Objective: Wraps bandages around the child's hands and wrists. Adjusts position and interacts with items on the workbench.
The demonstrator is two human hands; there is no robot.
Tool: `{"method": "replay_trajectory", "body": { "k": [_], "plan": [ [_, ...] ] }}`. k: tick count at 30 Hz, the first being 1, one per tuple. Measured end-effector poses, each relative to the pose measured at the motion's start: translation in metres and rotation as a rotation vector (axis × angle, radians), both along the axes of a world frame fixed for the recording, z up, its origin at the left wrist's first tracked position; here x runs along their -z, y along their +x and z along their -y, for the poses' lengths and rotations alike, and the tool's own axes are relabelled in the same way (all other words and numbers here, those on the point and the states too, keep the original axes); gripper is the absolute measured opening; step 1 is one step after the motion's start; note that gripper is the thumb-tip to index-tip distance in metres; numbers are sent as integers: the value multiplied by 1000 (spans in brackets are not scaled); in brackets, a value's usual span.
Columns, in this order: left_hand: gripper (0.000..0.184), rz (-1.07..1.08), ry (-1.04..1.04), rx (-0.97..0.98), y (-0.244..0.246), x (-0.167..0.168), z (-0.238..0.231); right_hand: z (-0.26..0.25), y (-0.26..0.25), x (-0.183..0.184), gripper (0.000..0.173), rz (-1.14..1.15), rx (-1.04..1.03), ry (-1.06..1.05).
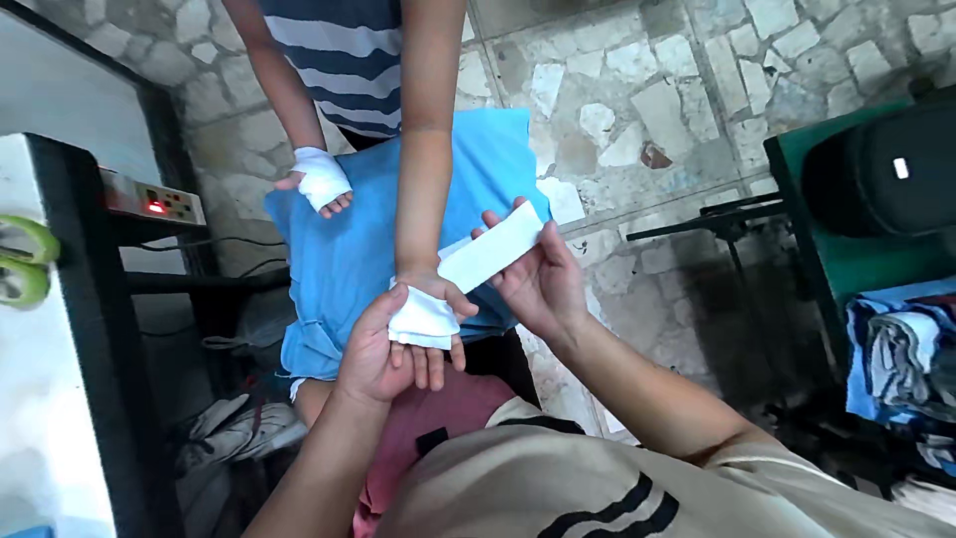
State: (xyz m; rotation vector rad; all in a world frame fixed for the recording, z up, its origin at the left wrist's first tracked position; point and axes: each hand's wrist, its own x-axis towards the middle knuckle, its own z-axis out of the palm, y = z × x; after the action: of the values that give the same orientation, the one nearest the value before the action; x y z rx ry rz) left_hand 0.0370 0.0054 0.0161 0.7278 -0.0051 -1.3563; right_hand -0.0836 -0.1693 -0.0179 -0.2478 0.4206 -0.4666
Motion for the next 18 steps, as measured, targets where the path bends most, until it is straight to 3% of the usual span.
{"method": "replay_trajectory", "body": {
  "k": [4, 8, 11, 16, 18],
  "plan": [
    [37, 33, 53, 23, -1, 3, 1, 19, -1, -14, 38, -72, 66, -120],
    [21, 60, 178, -2, -4, 1, 5, 40, 7, -36, 35, -135, 101, -268],
    [23, 112, 264, 11, -9, -2, 11, 43, 19, -62, 37, -126, 53, -416],
    [37, 239, 374, -3, -17, -7, 19, 2, 34, -106, 41, -125, -201, -908],
    [34, 396, 388, -52, -25, -5, 16, -31, 37, -111, 30, -195, -328, -1169]
  ]
}}
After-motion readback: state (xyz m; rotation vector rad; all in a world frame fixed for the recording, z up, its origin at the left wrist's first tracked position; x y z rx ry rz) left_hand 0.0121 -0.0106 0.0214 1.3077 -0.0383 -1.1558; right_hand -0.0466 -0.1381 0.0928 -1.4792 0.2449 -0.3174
